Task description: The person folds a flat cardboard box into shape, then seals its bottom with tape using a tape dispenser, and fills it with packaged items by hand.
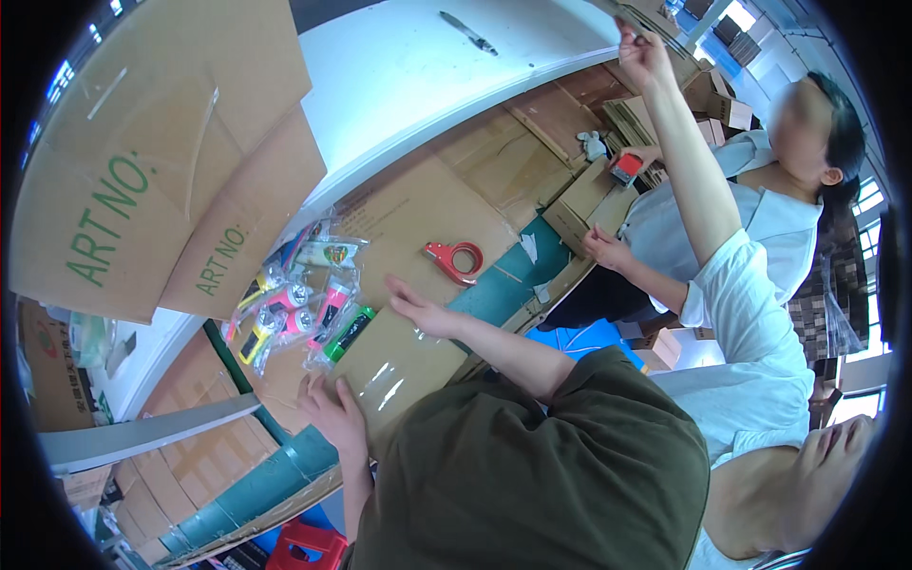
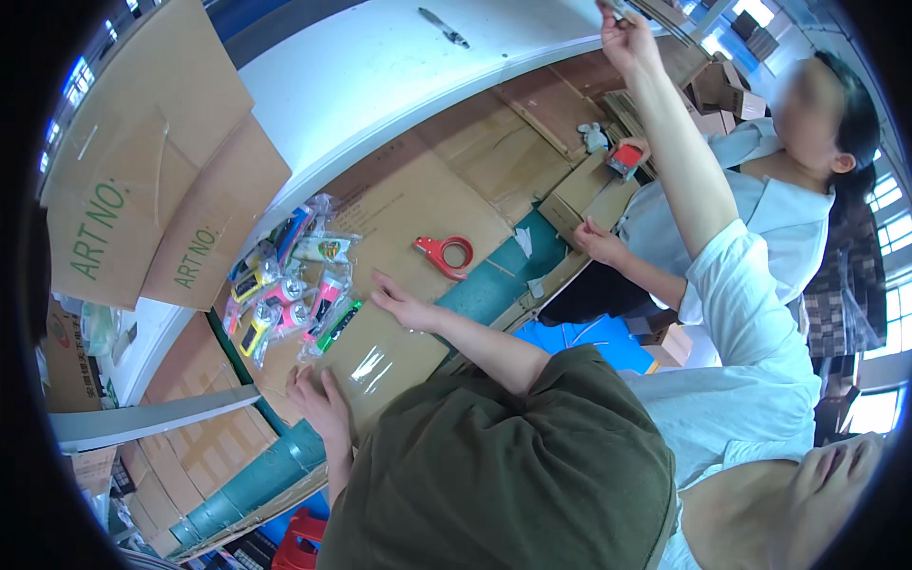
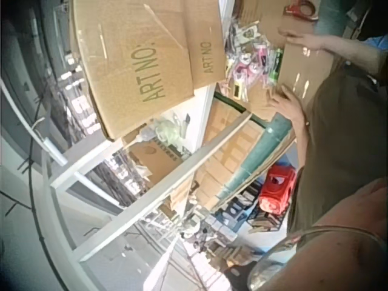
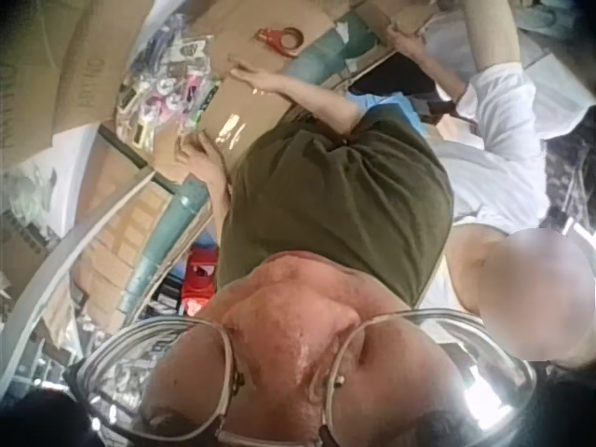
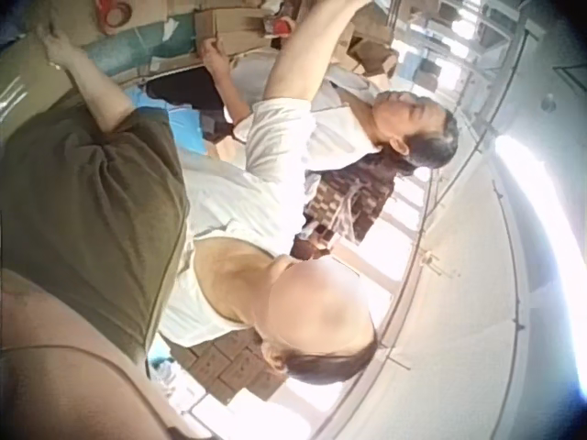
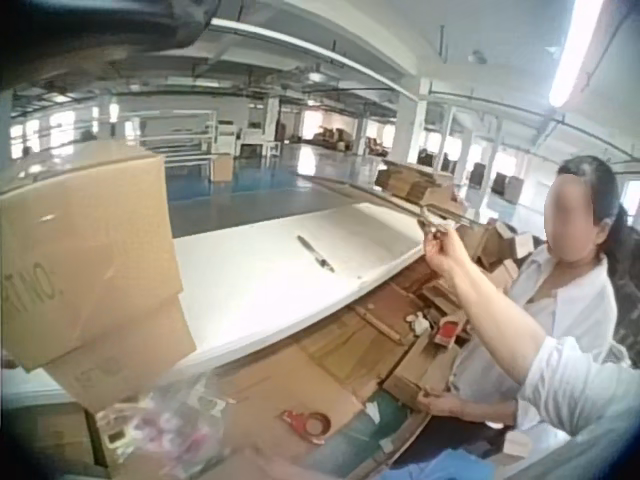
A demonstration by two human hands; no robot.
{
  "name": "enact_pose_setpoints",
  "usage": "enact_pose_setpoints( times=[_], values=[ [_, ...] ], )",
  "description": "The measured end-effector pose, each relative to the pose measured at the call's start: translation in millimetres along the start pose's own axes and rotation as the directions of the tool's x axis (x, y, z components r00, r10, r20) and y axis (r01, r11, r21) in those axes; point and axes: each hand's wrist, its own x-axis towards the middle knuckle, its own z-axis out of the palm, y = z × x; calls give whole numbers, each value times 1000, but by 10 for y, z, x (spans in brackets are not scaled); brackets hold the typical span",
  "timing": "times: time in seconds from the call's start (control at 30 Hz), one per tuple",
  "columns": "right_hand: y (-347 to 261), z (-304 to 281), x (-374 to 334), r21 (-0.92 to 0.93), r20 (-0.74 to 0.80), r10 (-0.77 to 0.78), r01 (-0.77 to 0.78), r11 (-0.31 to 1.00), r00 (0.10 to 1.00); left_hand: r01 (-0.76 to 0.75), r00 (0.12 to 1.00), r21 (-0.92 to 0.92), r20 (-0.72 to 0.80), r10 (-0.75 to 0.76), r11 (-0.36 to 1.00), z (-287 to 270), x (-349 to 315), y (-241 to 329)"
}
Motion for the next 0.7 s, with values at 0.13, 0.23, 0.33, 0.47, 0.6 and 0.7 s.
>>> enact_pose_setpoints(
  times=[0.13,0.23,0.33,0.47,0.6,0.7],
  values=[
    [238,-92,2,110,139,163,-179,978,977,244,947,-578,-33,-321,779,-10,-282,-229],
    [633,19,31,300,168,133,-179,937,977,540,778,-833,439,-449,123,82,-586,-683],
    [689,86,113,449,113,173,-206,869,978,615,656,-736,676,-336,-283,100,-534,-683],
    [1161,-61,148,-284,-332,197,-297,912,922,655,710,-688,702,-57,-312,363,-652,-1020],
    [1427,-399,82,-394,-444,247,-435,810,861,724,652,-685,717,-245,-79,807,-818,-1315],
    [1729,-618,-75,-162,-348,386,-461,873,854,705,619,-691,709,-337,-160,732,-737,-1111]
  ],
)
